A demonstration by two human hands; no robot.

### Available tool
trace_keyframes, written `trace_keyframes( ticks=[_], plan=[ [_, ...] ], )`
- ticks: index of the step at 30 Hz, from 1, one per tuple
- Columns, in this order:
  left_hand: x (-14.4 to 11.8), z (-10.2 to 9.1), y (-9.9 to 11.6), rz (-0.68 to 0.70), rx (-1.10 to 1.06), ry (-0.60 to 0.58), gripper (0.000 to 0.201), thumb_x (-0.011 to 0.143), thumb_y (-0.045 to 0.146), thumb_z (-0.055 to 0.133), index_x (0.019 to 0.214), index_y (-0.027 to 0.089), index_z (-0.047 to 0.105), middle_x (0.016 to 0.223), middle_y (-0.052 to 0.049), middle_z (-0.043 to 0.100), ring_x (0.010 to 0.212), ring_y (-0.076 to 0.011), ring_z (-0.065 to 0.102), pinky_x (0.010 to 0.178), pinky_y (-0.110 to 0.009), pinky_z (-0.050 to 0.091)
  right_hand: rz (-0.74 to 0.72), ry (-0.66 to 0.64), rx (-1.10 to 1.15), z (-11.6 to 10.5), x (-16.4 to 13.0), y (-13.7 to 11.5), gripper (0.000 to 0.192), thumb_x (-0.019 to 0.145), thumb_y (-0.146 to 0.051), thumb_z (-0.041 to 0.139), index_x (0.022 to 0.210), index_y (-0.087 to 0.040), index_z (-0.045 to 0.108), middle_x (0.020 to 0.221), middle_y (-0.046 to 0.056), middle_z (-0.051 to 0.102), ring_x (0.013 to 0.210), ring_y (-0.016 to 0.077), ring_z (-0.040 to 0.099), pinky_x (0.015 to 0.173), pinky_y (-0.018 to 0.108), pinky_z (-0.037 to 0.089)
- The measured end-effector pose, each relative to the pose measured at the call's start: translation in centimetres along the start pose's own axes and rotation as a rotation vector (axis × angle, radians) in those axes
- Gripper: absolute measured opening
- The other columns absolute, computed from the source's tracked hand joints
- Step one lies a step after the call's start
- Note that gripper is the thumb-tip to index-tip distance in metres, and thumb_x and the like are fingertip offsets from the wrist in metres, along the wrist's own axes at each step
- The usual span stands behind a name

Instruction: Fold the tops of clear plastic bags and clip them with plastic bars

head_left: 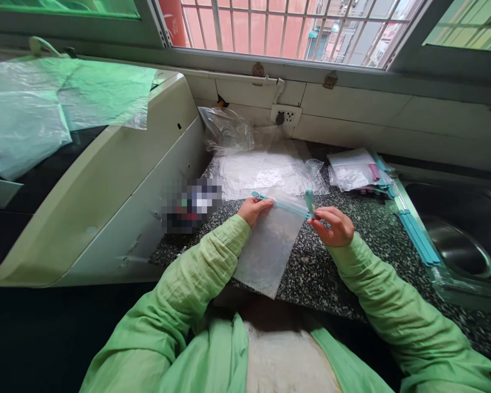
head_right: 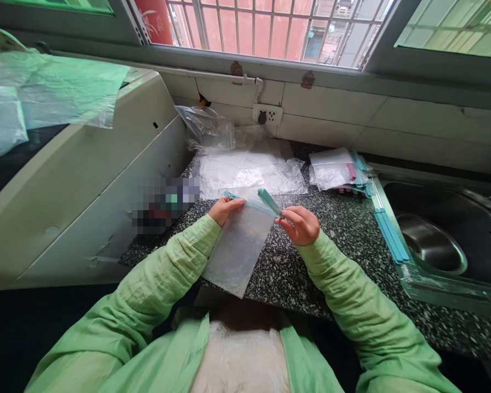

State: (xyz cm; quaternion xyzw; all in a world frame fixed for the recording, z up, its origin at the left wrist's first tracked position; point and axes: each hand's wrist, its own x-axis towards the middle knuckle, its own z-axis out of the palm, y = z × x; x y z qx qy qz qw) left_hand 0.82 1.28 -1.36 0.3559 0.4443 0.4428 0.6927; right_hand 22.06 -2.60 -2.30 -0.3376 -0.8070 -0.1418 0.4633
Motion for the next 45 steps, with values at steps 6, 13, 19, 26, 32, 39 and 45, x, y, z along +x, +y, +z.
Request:
trace_keyframes(
  ticks=[6, 13, 19, 26, 32, 39, 45],
  plan=[
    [0.1, -0.1, -0.1, 0.011, 0.026, 0.004, 0.037, 0.036, 0.036, 0.076, 0.043, 0.013, 0.047, 0.037, 0.006, 0.042, 0.036, -0.0031, 0.034, 0.04, -0.019, 0.022, -0.112, 0.001, -0.075, 0.3, 0.0, 0.2, 0.022, 0.076, -0.023, 0.056, 0.097, -0.023, 0.053, 0.077, 0.004, 0.065, 0.065, 0.0127, 0.061, 0.057, 0.024, 0.052],
    [0.1, 0.0, 0.0, 0.009, 0.021, 0.027, 0.033, 0.036, 0.033, 0.074, 0.043, 0.013, 0.048, 0.039, 0.006, 0.044, 0.039, -0.0036, 0.036, 0.043, -0.02, 0.025, -0.185, -0.015, -0.067, 0.4, 0.2, 0.2, 0.032, 0.074, -0.017, 0.059, 0.105, -0.019, 0.055, 0.076, 0.005, 0.063, 0.066, 0.0128, 0.058, 0.057, 0.024, 0.05],
    [1.1, -0.8, -1.1, 0.08, 0.048, 0.011, 0.031, 0.037, 0.033, 0.073, 0.048, 0.011, 0.054, 0.044, 0.004, 0.049, 0.043, -0.0046, 0.039, 0.046, -0.02, 0.028, -0.164, -0.065, -0.081, 0.4, 0.2, 0.1, 0.026, 0.074, -0.017, 0.059, 0.099, -0.018, 0.061, 0.075, 0.006, 0.062, 0.066, 0.0135, 0.057, 0.057, 0.025, 0.049],
    [1.6, -1.1, -1.6, 0.11, 0.066, -0.007, 0.032, 0.039, 0.034, 0.073, 0.052, 0.011, 0.054, 0.044, 0.005, 0.047, 0.043, -0.0041, 0.037, 0.045, -0.019, 0.026, -0.159, -0.095, -0.143, 0.7, 0.0, 0.2, 0.023, 0.076, -0.018, 0.056, 0.098, -0.02, 0.063, 0.074, 0.005, 0.062, 0.066, 0.0119, 0.057, 0.058, 0.023, 0.049],
    [1.4, -0.8, -1.2, 0.096, 0.093, -0.026, 0.03, 0.045, 0.033, 0.07, 0.048, 0.012, 0.048, 0.039, 0.007, 0.039, 0.037, -0.0023, 0.03, 0.041, -0.019, 0.02, -0.15, -0.114, -0.121, 0.9, -0.1, 0.3, 0.024, 0.076, -0.017, 0.055, 0.098, -0.017, 0.063, 0.073, 0.006, 0.062, 0.066, 0.0121, 0.056, 0.058, 0.022, 0.049],
    [0.9, -0.6, -0.8, 0.071, 0.122, -0.032, 0.027, 0.055, 0.027, 0.065, 0.045, 0.013, 0.044, 0.039, 0.006, 0.039, 0.036, -0.0033, 0.032, 0.041, -0.019, 0.021, -0.134, -0.15, -0.112, 0.9, 0.0, 0.3, 0.024, 0.078, -0.017, 0.053, 0.099, -0.018, 0.063, 0.074, 0.006, 0.062, 0.066, 0.0123, 0.056, 0.059, 0.022, 0.049],
    [0.1, -0.1, -0.1, 0.026, 0.016, -0.01, 0.017, 0.056, 0.019, 0.06, 0.049, 0.014, 0.044, 0.039, 0.007, 0.038, 0.035, -0.004, 0.034, 0.038, -0.019, 0.023, -0.132, -0.136, -0.111, 1.1, -0.1, 0.3, 0.023, 0.077, -0.017, 0.053, 0.098, -0.017, 0.063, 0.073, 0.006, 0.062, 0.065, 0.0116, 0.056, 0.058, 0.021, 0.049]
  ],
)
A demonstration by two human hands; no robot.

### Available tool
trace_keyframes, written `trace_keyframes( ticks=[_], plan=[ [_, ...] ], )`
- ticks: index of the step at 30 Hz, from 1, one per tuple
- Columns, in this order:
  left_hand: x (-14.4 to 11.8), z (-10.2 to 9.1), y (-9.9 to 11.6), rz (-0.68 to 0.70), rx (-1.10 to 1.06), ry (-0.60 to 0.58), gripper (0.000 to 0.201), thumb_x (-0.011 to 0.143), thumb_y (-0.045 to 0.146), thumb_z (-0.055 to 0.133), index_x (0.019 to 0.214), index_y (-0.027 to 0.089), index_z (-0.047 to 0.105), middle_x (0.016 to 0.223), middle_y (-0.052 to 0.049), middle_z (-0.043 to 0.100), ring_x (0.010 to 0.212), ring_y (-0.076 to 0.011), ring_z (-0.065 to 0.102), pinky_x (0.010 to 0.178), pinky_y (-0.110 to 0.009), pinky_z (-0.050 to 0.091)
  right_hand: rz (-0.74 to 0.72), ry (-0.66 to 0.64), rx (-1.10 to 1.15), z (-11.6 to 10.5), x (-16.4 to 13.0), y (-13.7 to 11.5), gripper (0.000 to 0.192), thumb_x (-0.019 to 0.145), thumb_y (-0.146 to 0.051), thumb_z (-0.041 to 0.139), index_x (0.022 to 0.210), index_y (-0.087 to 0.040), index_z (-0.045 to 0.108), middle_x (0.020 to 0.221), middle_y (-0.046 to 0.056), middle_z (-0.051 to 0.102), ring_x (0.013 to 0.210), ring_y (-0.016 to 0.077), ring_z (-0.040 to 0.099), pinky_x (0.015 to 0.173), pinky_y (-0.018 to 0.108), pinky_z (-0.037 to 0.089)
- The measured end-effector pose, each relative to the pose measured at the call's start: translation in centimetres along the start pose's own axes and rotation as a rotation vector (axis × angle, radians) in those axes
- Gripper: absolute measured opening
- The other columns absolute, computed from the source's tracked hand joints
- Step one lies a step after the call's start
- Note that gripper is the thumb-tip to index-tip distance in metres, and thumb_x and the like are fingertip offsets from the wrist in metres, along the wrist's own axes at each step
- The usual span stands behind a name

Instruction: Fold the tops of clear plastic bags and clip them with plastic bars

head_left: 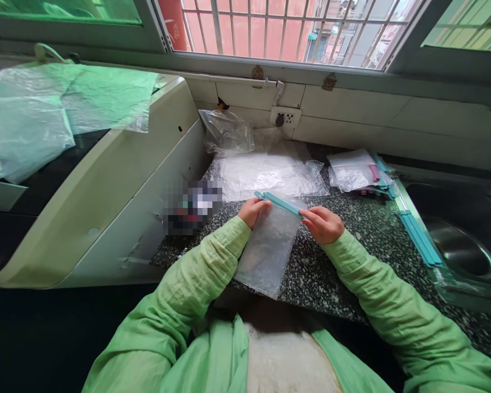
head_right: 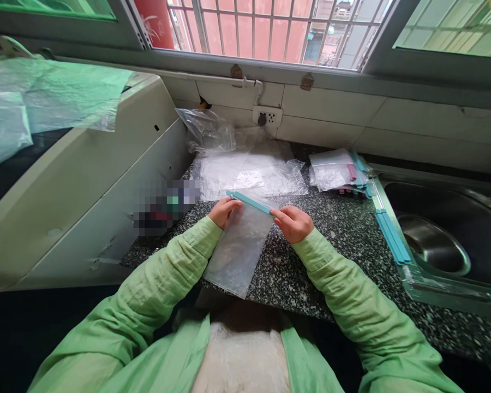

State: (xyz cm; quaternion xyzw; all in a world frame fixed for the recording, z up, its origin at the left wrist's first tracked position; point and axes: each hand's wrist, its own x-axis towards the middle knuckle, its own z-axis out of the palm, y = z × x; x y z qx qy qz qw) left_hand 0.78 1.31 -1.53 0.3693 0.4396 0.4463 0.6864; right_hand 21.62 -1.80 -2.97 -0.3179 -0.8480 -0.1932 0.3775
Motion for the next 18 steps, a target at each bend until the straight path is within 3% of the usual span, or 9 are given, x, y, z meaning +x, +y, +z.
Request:
trace_keyframes(
  ticks=[7, 18],
  plan=[
    [0.04, -0.15, -0.08, 0.037, -0.003, -0.034, 0.011, 0.054, 0.013, 0.051, 0.047, 0.014, 0.043, 0.038, 0.006, 0.038, 0.035, -0.004, 0.035, 0.038, -0.018, 0.024, -0.001, -0.012, -0.021, 0.11, -0.1, 0.03, 0.022, 0.078, -0.018, 0.052, 0.096, -0.018, 0.064, 0.072, 0.005, 0.062, 0.064, 0.0111, 0.056, 0.057, 0.02, 0.048],
    [0.63, -0.95, -0.62, 0.097, 0.075, -0.102, 0.014, 0.052, 0.023, 0.056, 0.052, 0.013, 0.047, 0.044, 0.005, 0.04, 0.041, -0.0045, 0.035, 0.042, -0.02, 0.024, 0.004, -0.072, -0.07, -0.04, -0.1, -0.1, 0.022, 0.08, -0.018, 0.049, 0.095, -0.019, 0.066, 0.071, 0.006, 0.062, 0.064, 0.0114, 0.056, 0.057, 0.021, 0.05]
  ],
)
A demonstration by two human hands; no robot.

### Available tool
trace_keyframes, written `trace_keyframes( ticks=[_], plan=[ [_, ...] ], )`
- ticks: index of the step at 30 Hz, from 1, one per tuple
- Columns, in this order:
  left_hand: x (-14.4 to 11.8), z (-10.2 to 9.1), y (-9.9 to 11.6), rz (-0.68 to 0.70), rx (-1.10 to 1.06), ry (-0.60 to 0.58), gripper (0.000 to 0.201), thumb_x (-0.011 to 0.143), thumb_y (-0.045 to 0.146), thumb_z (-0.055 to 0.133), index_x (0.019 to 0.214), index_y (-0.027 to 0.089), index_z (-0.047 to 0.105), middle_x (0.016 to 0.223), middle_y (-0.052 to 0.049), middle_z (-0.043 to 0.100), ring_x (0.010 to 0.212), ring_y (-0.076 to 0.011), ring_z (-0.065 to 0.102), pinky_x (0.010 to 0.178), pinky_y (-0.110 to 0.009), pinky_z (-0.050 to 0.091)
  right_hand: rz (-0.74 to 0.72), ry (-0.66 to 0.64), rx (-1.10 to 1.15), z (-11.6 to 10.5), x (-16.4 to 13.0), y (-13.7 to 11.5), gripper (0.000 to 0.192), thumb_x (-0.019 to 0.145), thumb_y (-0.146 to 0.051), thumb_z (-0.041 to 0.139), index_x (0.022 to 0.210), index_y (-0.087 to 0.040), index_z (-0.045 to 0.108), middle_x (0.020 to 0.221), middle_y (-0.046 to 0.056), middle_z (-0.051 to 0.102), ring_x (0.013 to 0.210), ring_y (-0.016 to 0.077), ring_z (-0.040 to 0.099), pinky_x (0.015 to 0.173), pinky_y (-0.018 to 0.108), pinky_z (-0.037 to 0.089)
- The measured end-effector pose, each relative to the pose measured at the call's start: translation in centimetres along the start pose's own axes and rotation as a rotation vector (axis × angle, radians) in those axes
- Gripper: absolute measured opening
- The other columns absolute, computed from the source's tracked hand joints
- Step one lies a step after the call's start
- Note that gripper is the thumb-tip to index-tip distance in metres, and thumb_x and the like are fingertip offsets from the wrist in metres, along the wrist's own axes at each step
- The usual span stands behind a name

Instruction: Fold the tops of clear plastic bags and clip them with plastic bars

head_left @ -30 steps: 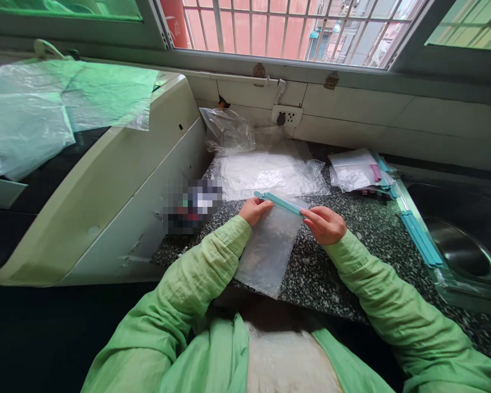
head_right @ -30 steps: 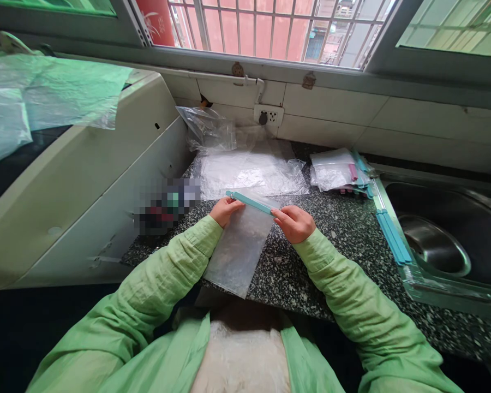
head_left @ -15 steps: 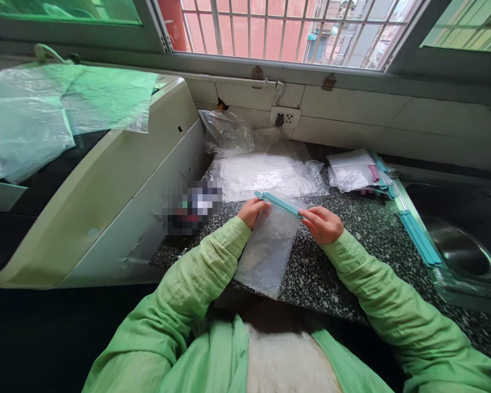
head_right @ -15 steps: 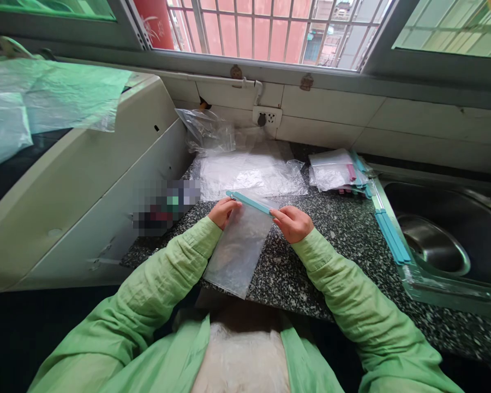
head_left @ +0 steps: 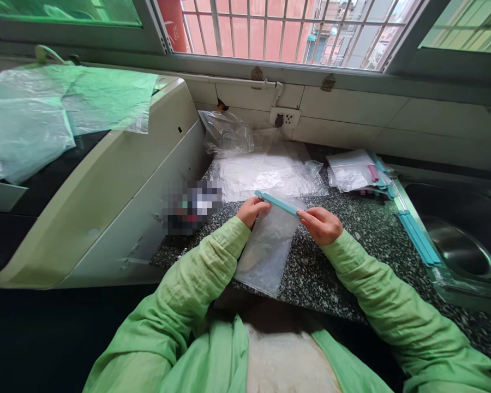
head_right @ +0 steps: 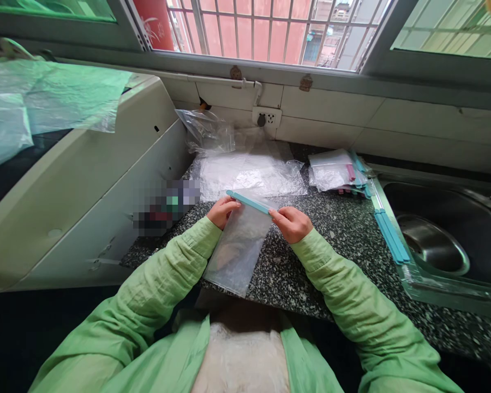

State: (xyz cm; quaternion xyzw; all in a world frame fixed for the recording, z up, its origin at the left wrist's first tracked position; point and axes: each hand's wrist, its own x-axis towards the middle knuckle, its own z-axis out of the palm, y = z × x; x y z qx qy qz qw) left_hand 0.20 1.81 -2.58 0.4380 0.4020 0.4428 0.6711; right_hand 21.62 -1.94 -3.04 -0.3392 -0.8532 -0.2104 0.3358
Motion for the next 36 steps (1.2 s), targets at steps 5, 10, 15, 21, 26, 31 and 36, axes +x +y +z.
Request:
trace_keyframes(
  ticks=[5, 10, 15, 21, 26, 31, 36],
  plan=[
    [0.2, -0.4, -0.2, 0.098, 0.057, 0.018, 0.028, 0.052, 0.037, 0.064, 0.054, 0.013, 0.049, 0.043, 0.006, 0.039, 0.04, -0.0042, 0.033, 0.041, -0.02, 0.022, -0.005, -0.016, -0.029, 0.0, -0.1, 0.0, 0.023, 0.08, -0.018, 0.049, 0.096, -0.019, 0.066, 0.07, 0.006, 0.062, 0.063, 0.0113, 0.056, 0.056, 0.021, 0.048],
    [0.3, -0.6, -0.1, 0.141, 0.158, 0.082, 0.043, 0.053, 0.052, 0.064, 0.048, 0.015, 0.043, 0.038, 0.007, 0.031, 0.038, -0.0031, 0.028, 0.04, -0.021, 0.02, -0.011, -0.047, -0.036, 0.2, -0.3, 0.0, 0.023, 0.08, -0.019, 0.049, 0.097, -0.021, 0.065, 0.069, 0.005, 0.062, 0.063, 0.011, 0.055, 0.057, 0.022, 0.047],
    [0.2, -0.6, 0.1, 0.123, 0.154, 0.103, 0.043, 0.056, 0.053, 0.062, 0.048, 0.015, 0.042, 0.037, 0.008, 0.03, 0.036, -0.0029, 0.027, 0.04, -0.021, 0.019, -0.025, -0.063, -0.01, 0.2, -0.1, -0.3, 0.022, 0.08, -0.02, 0.05, 0.095, -0.021, 0.065, 0.068, 0.004, 0.062, 0.061, 0.0107, 0.054, 0.056, 0.022, 0.045],
    [0.0, -0.2, 0.2, 0.134, 0.15, 0.07, 0.039, 0.056, 0.048, 0.063, 0.048, 0.015, 0.044, 0.038, 0.007, 0.033, 0.037, -0.003, 0.028, 0.041, -0.02, 0.02, 0.02, -0.016, -0.006, -0.5, 0.3, -0.5, 0.022, 0.077, -0.028, 0.054, 0.095, -0.02, 0.064, 0.075, 0.005, 0.065, 0.065, 0.0135, 0.057, 0.059, 0.025, 0.048],
    [-0.8, 0.6, 0.3, 0.12, 0.228, -0.059, 0.038, 0.055, 0.046, 0.065, 0.049, 0.014, 0.047, 0.041, 0.006, 0.036, 0.041, -0.0037, 0.03, 0.043, -0.02, 0.021, 0.409, 0.039, 0.31, -1.3, 0.7, -0.9, 0.028, 0.075, -0.033, 0.055, 0.098, -0.017, 0.06, 0.077, 0.007, 0.062, 0.064, 0.014, 0.056, 0.058, 0.028, 0.049],
    [-1.6, 1.6, 0.3, 0.058, 0.183, -0.216, 0.04, 0.051, 0.049, 0.067, 0.055, 0.012, 0.053, 0.047, 0.005, 0.045, 0.047, -0.0048, 0.037, 0.048, -0.02, 0.028, 0.678, -0.249, 0.719, -1.0, 1.4, -1.8, 0.036, 0.072, -0.044, 0.055, 0.092, -0.014, 0.06, 0.077, 0.006, 0.063, 0.064, 0.0136, 0.057, 0.053, 0.025, 0.046],
    [-1.8, 2.0, 0.2, 0.016, 0.158, -0.283, 0.043, 0.047, 0.051, 0.069, 0.054, 0.012, 0.051, 0.049, 0.004, 0.046, 0.047, -0.0048, 0.038, 0.048, -0.019, 0.031, 0.813, -0.457, 0.91, -0.3, 1.5, -2.5, 0.038, 0.064, -0.051, 0.057, 0.068, -0.014, 0.057, 0.054, -0.002, 0.05, 0.049, 0.0081, 0.043, 0.044, 0.021, 0.036]
  ],
)
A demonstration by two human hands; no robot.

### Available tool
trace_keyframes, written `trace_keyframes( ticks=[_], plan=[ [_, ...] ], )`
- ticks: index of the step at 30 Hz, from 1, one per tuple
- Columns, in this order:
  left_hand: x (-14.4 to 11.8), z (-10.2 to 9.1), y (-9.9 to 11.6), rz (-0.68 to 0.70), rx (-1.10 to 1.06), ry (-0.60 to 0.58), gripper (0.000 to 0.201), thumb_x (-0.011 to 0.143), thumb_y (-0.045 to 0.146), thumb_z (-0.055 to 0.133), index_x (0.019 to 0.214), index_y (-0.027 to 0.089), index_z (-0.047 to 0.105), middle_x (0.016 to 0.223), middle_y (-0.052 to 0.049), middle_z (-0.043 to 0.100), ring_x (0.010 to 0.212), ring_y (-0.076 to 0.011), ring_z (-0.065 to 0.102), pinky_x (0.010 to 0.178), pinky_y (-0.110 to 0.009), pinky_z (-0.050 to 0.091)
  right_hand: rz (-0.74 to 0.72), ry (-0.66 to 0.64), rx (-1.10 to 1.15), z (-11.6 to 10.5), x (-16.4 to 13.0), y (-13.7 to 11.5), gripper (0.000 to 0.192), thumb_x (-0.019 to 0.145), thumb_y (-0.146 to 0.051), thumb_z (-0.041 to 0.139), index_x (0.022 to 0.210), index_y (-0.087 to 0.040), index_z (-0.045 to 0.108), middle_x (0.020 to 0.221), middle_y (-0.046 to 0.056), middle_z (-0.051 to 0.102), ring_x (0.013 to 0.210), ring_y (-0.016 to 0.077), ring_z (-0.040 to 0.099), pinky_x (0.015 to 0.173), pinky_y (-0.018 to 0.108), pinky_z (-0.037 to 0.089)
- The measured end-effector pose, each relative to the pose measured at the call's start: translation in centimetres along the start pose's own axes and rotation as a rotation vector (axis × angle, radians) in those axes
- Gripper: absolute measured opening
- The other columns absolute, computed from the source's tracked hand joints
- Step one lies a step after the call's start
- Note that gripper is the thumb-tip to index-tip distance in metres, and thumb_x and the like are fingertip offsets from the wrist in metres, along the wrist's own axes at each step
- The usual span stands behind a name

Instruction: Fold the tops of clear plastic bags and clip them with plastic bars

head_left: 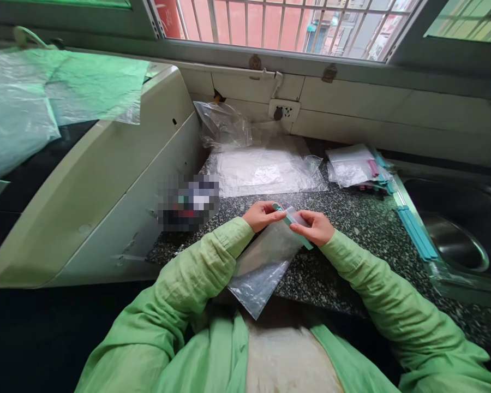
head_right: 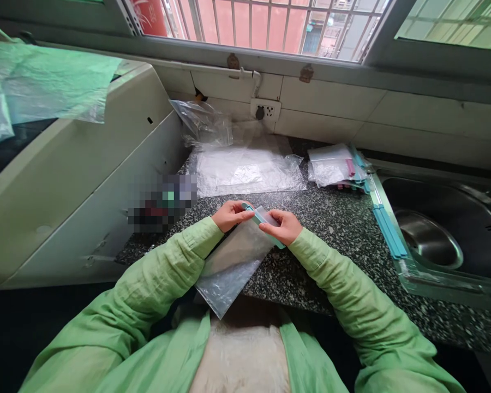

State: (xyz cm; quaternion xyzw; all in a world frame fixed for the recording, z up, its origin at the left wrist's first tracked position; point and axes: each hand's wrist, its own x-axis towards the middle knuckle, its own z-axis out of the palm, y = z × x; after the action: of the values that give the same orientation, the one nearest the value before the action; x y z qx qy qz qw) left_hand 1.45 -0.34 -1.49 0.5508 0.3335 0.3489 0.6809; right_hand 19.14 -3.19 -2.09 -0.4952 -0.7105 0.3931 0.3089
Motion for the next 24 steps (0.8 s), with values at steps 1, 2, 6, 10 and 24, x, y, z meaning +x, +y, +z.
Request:
trace_keyframes(
  ticks=[1, 2, 6, 10, 24],
  plan=[
    [0.0, 0.0, 0.0, 0.005, 0.005, -0.004, 0.043, 0.048, 0.051, 0.069, 0.054, 0.012, 0.051, 0.049, 0.004, 0.046, 0.048, -0.005, 0.039, 0.049, -0.019, 0.031, 0.014, 0.004, 0.006, 0.11, -0.02, 0.01, 0.037, 0.064, -0.051, 0.058, 0.064, -0.014, 0.055, 0.051, -0.003, 0.046, 0.047, 0.0072, 0.04, 0.043, 0.02, 0.034],
    [0.0, -0.02, 0.0, 0.011, 0.012, -0.01, 0.043, 0.048, 0.051, 0.069, 0.054, 0.012, 0.051, 0.05, 0.004, 0.046, 0.049, -0.0053, 0.039, 0.049, -0.019, 0.031, 0.021, 0.011, 0.008, 0.19, -0.06, 0.02, 0.037, 0.063, -0.051, 0.058, 0.062, -0.014, 0.053, 0.05, -0.004, 0.043, 0.046, 0.0067, 0.038, 0.043, 0.02, 0.032],
    [0.07, -0.17, -0.15, 0.044, 0.06, -0.007, 0.041, 0.051, 0.049, 0.068, 0.053, 0.012, 0.052, 0.051, 0.003, 0.046, 0.05, -0.006, 0.04, 0.05, -0.02, 0.031, 0.01, 0.025, -0.019, 0.25, -0.19, -0.14, 0.035, 0.064, -0.049, 0.057, 0.058, -0.014, 0.051, 0.048, -0.005, 0.04, 0.046, 0.0059, 0.033, 0.041, 0.019, 0.028],
    [0.1, -0.28, -0.19, 0.07, 0.092, 0.014, 0.037, 0.052, 0.045, 0.068, 0.053, 0.012, 0.053, 0.05, 0.003, 0.044, 0.05, -0.0061, 0.038, 0.048, -0.02, 0.03, -0.019, 0.053, -0.054, 0.26, -0.29, -0.44, 0.032, 0.066, -0.045, 0.056, 0.057, -0.015, 0.051, 0.048, -0.004, 0.039, 0.045, 0.006, 0.032, 0.041, 0.02, 0.026],
    [0.19, -0.51, -0.15, 0.123, 0.133, 0.042, 0.037, 0.055, 0.046, 0.066, 0.052, 0.012, 0.052, 0.049, 0.004, 0.039, 0.048, -0.0052, 0.032, 0.046, -0.02, 0.024, -0.03, 0.086, -0.118, 0.28, -0.17, -0.82, 0.028, 0.068, -0.041, 0.054, 0.06, -0.015, 0.052, 0.05, -0.004, 0.039, 0.047, 0.0064, 0.033, 0.044, 0.02, 0.027]
  ],
)
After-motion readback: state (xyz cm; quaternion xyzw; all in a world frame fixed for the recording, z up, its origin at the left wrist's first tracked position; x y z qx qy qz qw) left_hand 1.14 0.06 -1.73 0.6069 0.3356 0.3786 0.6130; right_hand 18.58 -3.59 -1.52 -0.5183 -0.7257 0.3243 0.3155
